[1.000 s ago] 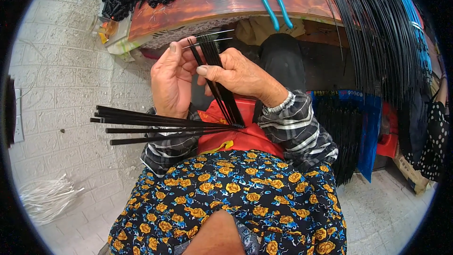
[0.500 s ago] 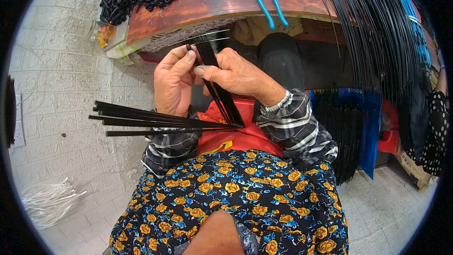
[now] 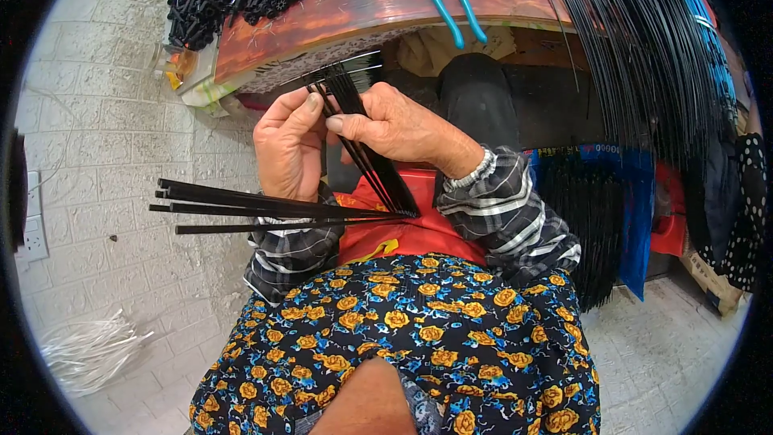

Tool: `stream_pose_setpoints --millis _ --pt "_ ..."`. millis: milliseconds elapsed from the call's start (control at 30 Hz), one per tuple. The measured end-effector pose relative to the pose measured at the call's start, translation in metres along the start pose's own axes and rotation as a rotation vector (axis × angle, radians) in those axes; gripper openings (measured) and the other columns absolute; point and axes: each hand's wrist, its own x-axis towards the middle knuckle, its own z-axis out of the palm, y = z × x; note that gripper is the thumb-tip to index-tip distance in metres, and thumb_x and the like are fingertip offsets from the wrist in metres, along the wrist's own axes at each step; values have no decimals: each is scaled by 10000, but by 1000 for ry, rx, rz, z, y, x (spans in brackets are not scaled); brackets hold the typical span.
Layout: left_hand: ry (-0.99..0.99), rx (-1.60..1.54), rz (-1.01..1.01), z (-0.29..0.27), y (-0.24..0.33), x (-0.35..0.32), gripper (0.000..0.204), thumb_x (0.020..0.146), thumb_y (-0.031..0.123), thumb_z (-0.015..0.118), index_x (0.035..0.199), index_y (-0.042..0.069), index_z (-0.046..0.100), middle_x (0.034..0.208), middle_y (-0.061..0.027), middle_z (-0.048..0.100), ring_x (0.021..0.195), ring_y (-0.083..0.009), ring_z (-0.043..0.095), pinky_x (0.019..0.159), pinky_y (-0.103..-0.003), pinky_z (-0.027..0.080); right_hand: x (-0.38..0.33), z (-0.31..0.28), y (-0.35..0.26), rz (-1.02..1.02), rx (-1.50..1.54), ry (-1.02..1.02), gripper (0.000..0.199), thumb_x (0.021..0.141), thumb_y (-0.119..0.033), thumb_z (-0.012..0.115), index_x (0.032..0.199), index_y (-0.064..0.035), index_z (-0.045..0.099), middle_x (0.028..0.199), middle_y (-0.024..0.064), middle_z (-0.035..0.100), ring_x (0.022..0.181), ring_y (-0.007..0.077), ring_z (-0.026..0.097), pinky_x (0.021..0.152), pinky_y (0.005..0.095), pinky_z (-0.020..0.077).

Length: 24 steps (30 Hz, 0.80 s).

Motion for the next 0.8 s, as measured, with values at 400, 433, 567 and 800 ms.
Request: stream_pose_setpoints --millis 400,433,567,800 --pt "-46 110 9 -11 -4 5 192 890 50 660 1056 -45 648 895 -110 701 635 -114 596 577 -236 485 0 9 -11 71 171 64 286 982 -234 540 930 23 655 765 53 674 711 139 682 641 267 547" --pt "-71 129 -24 -16 -2 4 211 890 58 662 1073 -46 647 901 -108 703 654 -116 610 598 -234 492 1 11 -11 56 154 33 286 982 -234 540 930 23 655 765 53 674 711 139 682 641 267 547" --pt "-66 141 -6 -43 1 7 251 907 84 634 1128 -35 634 920 -117 700 802 -189 678 689 -267 538 0 10 -5 74 154 41 298 983 -242 545 930 26 664 766 69 688 710 150 689 643 272 552" --pt "103 430 279 -65 47 89 256 897 124 647 1091 -43 661 904 -82 708 754 -119 661 660 -244 511 6 0 -4 196 144 38 317 982 -256 560 923 31 679 777 107 710 712 166 693 652 277 556"
